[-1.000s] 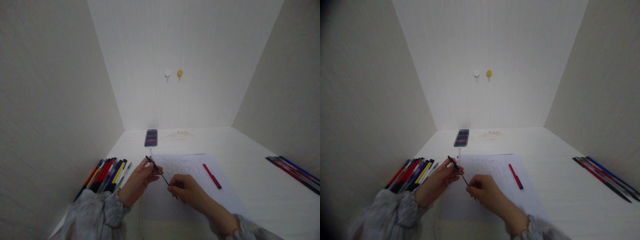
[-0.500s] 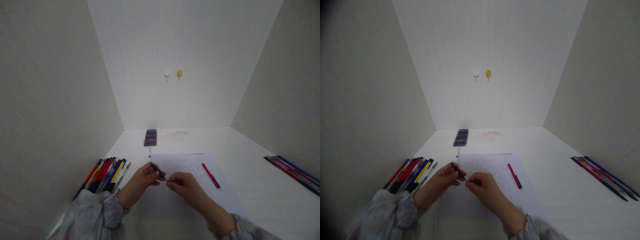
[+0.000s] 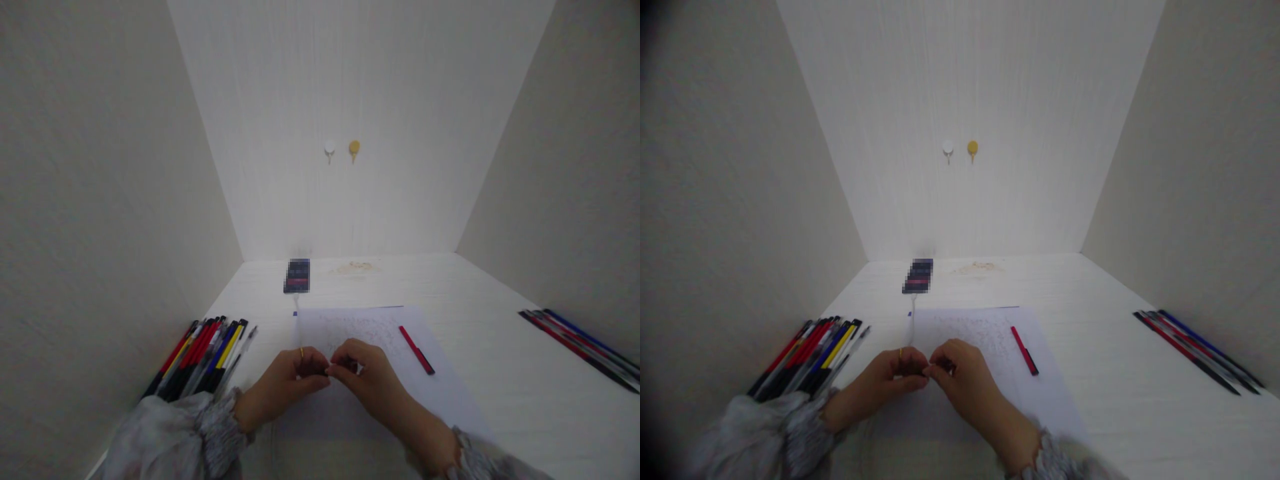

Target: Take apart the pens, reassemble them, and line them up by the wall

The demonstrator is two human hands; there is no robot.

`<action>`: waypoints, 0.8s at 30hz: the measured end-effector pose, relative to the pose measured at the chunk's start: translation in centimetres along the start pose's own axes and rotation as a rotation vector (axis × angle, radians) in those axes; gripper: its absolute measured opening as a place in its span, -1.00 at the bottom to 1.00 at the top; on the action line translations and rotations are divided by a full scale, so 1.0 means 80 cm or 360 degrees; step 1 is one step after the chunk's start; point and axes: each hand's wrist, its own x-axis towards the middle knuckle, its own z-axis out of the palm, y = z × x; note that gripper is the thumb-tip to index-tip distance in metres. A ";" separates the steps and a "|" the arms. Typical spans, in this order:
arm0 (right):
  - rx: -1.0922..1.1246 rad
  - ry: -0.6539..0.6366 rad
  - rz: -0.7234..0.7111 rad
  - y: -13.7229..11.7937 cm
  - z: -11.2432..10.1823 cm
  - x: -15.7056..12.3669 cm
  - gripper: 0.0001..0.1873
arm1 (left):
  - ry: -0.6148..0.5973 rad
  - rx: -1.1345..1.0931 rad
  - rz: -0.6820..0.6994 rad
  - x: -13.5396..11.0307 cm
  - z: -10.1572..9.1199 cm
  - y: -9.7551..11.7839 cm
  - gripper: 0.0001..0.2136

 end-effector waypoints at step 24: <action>-0.1514 -0.0053 0.0476 0.054 -0.052 0.001 -0.82 | 0.0135 -0.0069 -0.0063 0.004 -0.002 -0.010 -0.88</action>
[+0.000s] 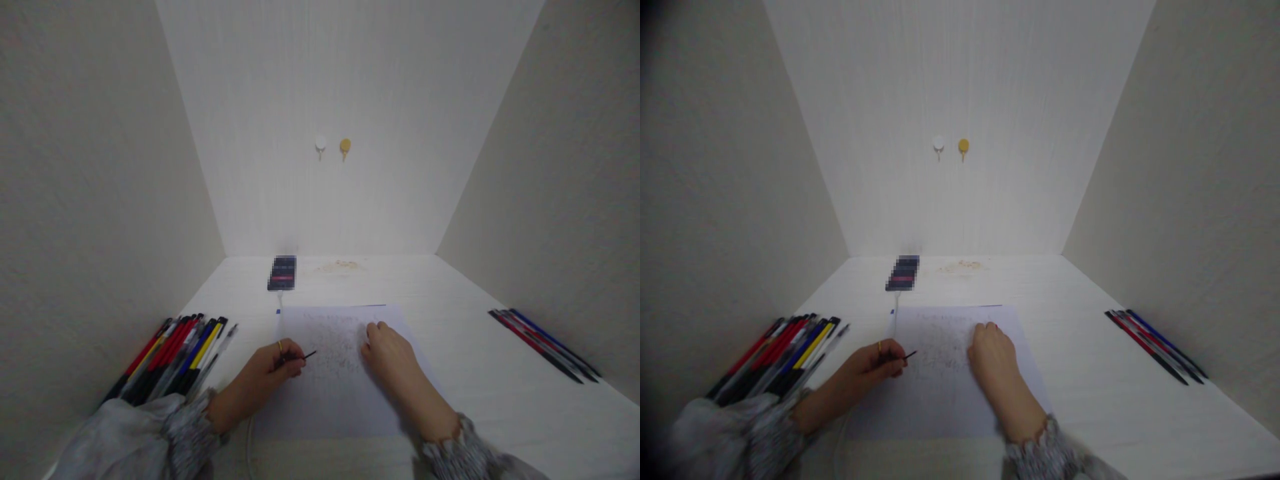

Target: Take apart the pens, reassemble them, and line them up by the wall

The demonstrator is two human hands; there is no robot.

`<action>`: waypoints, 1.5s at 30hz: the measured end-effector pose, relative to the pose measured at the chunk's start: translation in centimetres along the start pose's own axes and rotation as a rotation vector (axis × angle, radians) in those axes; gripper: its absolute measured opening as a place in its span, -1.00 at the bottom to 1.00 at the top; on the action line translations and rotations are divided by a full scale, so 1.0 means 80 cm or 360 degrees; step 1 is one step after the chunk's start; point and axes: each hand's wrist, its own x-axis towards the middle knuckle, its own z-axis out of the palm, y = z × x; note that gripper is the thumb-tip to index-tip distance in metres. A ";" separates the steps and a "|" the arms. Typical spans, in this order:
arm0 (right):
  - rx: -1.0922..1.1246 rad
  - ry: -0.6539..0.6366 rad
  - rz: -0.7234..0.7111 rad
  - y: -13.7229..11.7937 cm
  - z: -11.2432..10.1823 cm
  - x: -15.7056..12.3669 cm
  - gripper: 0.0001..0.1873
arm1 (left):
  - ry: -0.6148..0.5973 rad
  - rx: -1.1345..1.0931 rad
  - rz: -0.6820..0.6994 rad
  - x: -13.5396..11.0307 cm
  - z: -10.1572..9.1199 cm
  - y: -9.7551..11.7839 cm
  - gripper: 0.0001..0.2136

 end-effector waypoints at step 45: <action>0.2457 -0.0512 -0.0358 -0.082 -0.008 -0.019 -0.80 | 0.0001 -0.0063 0.0142 -0.008 0.000 0.010 -0.87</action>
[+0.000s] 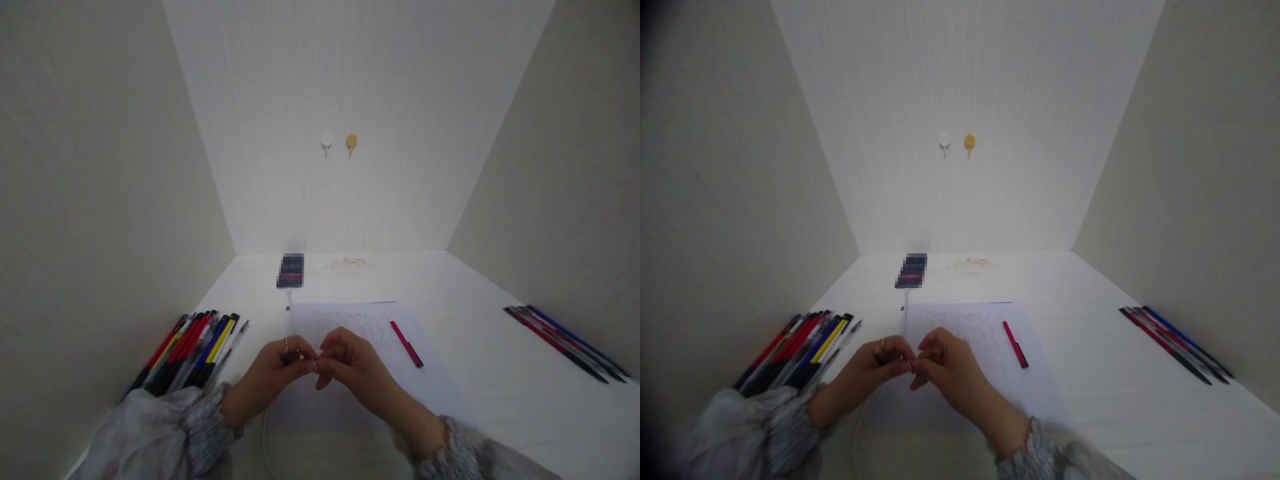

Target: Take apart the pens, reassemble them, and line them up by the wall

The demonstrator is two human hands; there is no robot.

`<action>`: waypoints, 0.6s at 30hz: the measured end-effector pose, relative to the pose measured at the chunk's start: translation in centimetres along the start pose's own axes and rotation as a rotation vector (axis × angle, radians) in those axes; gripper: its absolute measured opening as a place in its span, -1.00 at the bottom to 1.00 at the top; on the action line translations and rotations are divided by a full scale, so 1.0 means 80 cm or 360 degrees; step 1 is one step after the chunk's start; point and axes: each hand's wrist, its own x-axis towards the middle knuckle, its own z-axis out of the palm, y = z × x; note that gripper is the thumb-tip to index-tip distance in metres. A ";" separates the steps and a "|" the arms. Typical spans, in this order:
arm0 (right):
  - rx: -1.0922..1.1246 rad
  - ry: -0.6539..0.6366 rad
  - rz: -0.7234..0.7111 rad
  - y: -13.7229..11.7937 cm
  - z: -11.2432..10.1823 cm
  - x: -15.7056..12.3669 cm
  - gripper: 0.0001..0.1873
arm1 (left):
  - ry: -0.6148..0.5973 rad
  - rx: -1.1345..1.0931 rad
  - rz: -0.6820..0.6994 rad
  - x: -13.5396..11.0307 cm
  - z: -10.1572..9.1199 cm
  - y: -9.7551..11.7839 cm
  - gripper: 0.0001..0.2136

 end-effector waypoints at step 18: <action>-0.2416 0.0491 0.0240 -0.005 -0.103 -0.016 -0.79 | 0.0291 0.0068 -0.0121 0.005 -0.002 -0.001 -0.82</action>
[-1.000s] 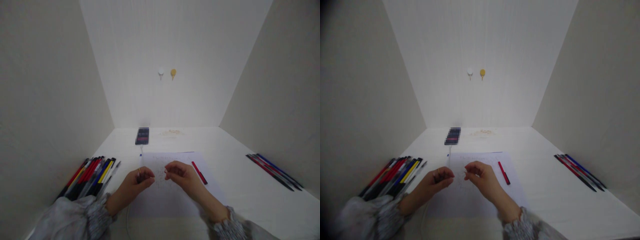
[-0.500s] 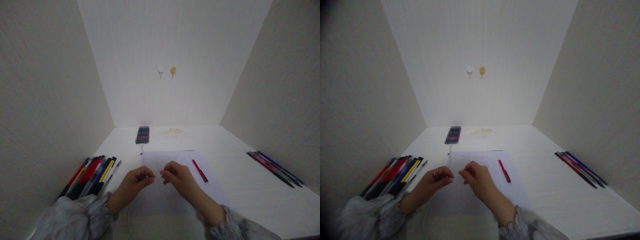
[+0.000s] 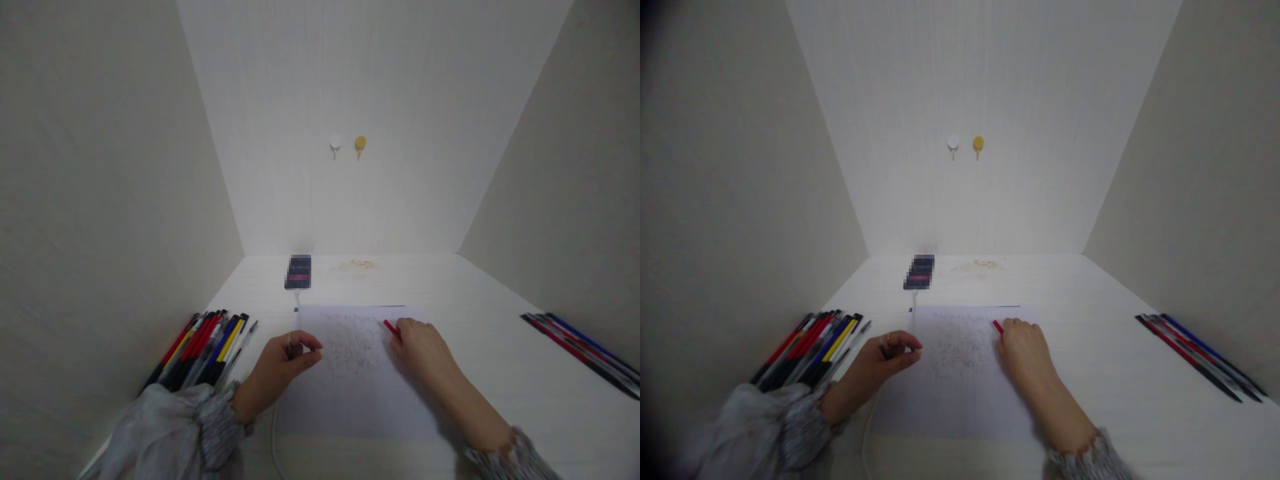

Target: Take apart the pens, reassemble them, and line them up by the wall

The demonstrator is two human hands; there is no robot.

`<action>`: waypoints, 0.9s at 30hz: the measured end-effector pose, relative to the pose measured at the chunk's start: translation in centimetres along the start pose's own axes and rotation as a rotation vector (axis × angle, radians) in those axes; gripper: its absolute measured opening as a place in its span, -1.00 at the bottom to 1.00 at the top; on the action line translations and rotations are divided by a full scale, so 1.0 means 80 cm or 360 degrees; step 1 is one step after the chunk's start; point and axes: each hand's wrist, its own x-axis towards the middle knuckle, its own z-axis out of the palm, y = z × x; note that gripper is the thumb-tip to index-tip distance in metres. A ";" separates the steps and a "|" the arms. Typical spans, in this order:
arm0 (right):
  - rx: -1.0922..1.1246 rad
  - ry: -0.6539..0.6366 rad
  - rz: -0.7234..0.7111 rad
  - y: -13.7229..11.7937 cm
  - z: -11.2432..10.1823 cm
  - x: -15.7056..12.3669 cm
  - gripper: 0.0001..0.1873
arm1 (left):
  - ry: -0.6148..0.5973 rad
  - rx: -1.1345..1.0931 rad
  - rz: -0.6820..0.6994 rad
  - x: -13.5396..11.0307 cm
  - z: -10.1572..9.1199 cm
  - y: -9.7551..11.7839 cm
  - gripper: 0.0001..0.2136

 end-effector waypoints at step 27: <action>0.1222 -0.0227 -0.0577 -0.077 -0.015 -0.025 -0.86 | -0.0032 -0.0053 0.0226 -0.003 0.001 0.011 -0.90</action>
